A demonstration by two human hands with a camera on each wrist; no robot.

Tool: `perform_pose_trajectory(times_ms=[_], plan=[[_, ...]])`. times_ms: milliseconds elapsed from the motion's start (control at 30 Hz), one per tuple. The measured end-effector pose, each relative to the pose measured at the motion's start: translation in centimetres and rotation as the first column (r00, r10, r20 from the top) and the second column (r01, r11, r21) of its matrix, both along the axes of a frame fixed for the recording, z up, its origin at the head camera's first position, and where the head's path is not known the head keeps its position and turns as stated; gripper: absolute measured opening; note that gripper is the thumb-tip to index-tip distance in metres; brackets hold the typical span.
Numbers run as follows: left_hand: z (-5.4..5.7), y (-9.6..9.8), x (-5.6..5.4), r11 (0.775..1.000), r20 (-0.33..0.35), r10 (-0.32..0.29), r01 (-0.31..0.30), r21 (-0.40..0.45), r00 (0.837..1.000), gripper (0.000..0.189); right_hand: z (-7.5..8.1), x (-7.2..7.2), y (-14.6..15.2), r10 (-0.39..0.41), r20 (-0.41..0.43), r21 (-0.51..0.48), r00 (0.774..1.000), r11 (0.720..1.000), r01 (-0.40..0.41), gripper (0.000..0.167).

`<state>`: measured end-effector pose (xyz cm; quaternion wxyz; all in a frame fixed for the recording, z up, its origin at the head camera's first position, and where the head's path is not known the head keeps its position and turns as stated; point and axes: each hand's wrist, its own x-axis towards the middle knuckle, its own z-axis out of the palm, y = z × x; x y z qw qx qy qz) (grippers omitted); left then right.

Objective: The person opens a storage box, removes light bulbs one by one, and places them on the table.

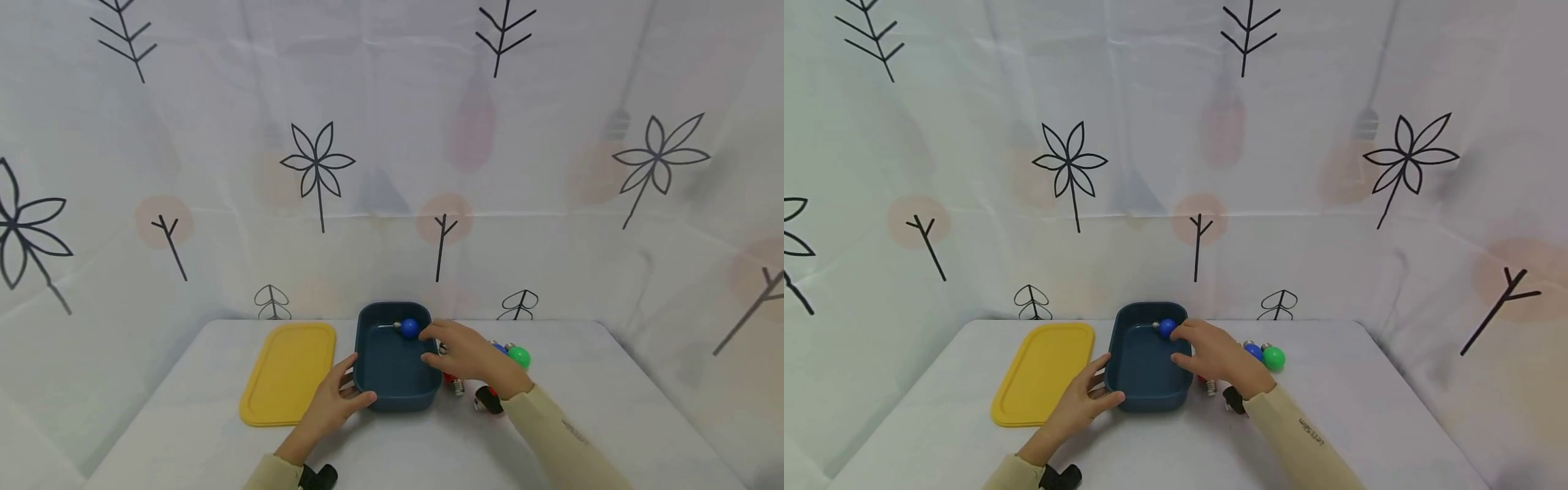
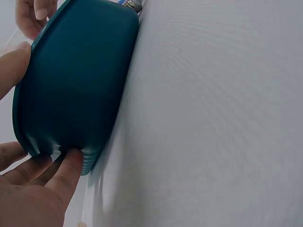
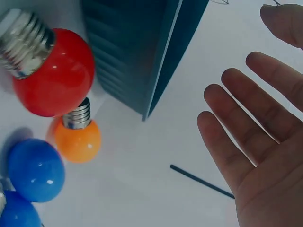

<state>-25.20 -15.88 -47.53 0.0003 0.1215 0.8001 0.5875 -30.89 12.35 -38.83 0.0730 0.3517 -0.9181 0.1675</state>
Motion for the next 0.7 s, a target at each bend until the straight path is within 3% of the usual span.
perform_pose_trajectory(times_ms=[300,700], plan=[[-0.4,-0.2,-0.3,1.000,-0.010,0.006,-0.006,0.004,1.000,0.085,0.4,-2.4,-2.1,-0.014,0.069,0.019,0.998,1.000,0.013,0.044],[-0.4,-0.1,-0.4,1.000,0.009,0.004,-0.004,0.006,1.000,0.087,0.0,-4.9,-3.4,0.016,0.127,0.005,0.992,1.000,-0.017,0.046]])
